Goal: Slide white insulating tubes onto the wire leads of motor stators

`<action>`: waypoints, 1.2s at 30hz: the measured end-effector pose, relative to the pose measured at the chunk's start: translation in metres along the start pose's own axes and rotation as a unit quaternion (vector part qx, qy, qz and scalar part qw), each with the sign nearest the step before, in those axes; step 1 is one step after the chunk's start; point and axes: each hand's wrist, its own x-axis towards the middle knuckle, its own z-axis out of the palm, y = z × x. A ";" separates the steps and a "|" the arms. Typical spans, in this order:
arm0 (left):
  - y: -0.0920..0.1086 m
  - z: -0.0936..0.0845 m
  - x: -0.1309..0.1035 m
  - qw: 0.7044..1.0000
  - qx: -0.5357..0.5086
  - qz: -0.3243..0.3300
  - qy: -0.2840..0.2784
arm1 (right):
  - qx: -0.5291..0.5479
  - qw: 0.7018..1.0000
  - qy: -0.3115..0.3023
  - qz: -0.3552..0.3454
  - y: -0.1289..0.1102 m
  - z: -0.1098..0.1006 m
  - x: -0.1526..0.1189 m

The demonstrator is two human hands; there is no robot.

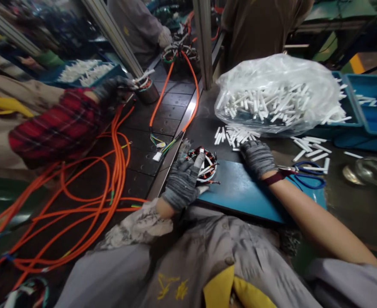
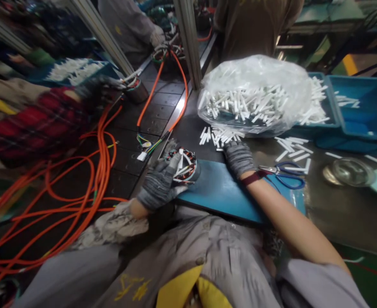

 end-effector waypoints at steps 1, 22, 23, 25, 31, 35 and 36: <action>-0.005 -0.005 -0.007 1.000 -0.004 0.001 0.011 | 0.011 1.000 0.010 0.008 -0.001 -0.001 -0.008; -0.049 -0.021 -0.011 0.978 -0.149 0.075 -0.122 | 0.451 0.884 0.043 -0.115 -0.019 -0.036 -0.041; -0.050 -0.021 -0.009 0.976 -0.156 0.082 -0.128 | 0.435 0.889 0.043 -0.137 -0.018 -0.038 -0.043; -0.051 -0.020 -0.007 0.972 -0.170 0.091 -0.131 | 0.383 0.904 0.034 -0.184 -0.015 -0.041 -0.044; -0.055 -0.017 -0.010 0.971 -0.184 0.106 -0.112 | 0.183 0.952 0.033 -0.245 -0.026 -0.033 -0.039; -0.054 -0.014 -0.011 0.976 -0.158 0.109 -0.103 | 0.183 0.959 -0.028 -0.213 -0.053 -0.032 -0.027; -0.053 -0.014 -0.011 0.977 -0.148 0.109 -0.103 | 0.212 0.957 -0.063 -0.190 -0.059 -0.034 -0.024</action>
